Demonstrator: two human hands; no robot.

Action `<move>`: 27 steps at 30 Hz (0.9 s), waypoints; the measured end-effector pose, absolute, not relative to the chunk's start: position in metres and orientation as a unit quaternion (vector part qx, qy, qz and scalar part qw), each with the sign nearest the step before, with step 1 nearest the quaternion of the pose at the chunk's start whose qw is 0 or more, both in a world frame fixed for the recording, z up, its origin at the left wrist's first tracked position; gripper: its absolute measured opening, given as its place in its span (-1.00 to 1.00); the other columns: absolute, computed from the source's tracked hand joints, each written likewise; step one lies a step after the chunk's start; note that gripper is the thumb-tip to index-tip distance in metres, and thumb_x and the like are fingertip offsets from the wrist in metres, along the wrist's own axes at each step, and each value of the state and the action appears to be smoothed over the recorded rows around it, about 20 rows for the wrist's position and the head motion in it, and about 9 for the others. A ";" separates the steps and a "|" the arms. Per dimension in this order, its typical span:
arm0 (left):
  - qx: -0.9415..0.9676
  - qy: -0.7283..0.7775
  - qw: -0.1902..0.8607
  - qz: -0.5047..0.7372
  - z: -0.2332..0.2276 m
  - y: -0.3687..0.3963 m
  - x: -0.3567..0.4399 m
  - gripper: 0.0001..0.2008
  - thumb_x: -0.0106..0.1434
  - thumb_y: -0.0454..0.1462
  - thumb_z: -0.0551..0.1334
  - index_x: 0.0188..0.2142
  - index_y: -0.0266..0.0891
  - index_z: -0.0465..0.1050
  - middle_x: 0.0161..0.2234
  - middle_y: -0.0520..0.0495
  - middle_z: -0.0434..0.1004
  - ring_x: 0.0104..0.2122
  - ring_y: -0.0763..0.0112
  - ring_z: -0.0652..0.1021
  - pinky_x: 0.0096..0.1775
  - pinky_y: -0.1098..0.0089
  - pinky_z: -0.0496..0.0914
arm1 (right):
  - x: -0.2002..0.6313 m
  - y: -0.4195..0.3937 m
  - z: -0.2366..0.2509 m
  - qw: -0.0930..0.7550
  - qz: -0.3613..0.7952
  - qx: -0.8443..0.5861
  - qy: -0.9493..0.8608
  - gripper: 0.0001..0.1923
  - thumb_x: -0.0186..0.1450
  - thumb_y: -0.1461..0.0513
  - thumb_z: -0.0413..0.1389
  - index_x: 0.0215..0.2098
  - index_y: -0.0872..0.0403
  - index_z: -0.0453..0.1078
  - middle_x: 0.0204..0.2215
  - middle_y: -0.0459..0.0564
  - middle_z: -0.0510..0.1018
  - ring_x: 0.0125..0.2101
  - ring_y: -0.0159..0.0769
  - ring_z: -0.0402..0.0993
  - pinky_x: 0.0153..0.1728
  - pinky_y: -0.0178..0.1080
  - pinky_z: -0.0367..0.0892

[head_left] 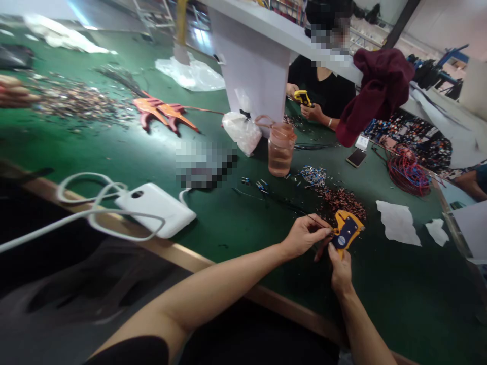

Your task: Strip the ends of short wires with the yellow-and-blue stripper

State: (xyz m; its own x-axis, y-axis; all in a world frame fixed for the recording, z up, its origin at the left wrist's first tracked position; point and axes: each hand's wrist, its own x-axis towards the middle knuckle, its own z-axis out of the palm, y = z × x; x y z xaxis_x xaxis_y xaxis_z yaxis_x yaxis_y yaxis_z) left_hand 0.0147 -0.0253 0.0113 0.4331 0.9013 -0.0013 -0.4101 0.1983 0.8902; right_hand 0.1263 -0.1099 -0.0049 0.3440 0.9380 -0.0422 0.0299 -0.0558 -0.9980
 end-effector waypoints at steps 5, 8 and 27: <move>0.448 0.256 0.729 0.450 0.009 -0.024 0.017 -0.66 -0.09 -0.06 0.46 -0.49 -0.28 0.54 -0.49 -0.10 0.60 -0.51 0.41 0.54 -0.39 0.40 0.44 | 0.135 -0.116 -0.017 0.558 0.378 -0.630 -0.386 -0.59 0.20 -0.04 0.19 -0.56 0.11 0.43 -0.71 -0.06 0.45 -0.65 -0.31 0.33 -0.58 -0.27 0.24; 0.447 0.255 0.728 0.453 0.006 -0.024 0.017 -0.62 -0.11 -0.02 0.46 -0.49 -0.30 0.54 -0.47 -0.12 0.60 -0.50 0.43 0.53 -0.37 0.41 0.42 | 0.138 -0.116 -0.025 0.553 0.406 -0.628 -0.367 -0.58 0.19 -0.06 0.20 -0.58 0.11 0.39 -0.75 -0.11 0.38 -0.71 -0.36 0.26 -0.66 -0.29 0.18; 0.305 0.282 0.754 0.510 0.015 0.005 0.004 -0.69 -0.10 -0.16 0.48 -0.48 -0.30 0.46 -0.46 -0.04 0.62 -0.56 0.59 0.41 -0.43 0.48 0.31 | 0.135 -0.112 -0.003 0.539 0.697 -0.363 -0.303 -0.64 0.18 0.01 0.23 -0.28 0.14 0.46 -0.52 -0.03 0.52 -0.54 -0.26 0.45 -0.46 -0.23 0.34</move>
State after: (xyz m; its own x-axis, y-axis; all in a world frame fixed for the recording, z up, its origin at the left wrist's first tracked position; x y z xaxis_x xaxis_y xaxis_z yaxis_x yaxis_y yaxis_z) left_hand 0.0036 0.0053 0.0154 0.3215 0.9399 -0.1145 -0.5962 0.2949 0.7467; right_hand 0.1349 -0.1116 -0.0026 -0.1547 0.9717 -0.1785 -0.5317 -0.2342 -0.8139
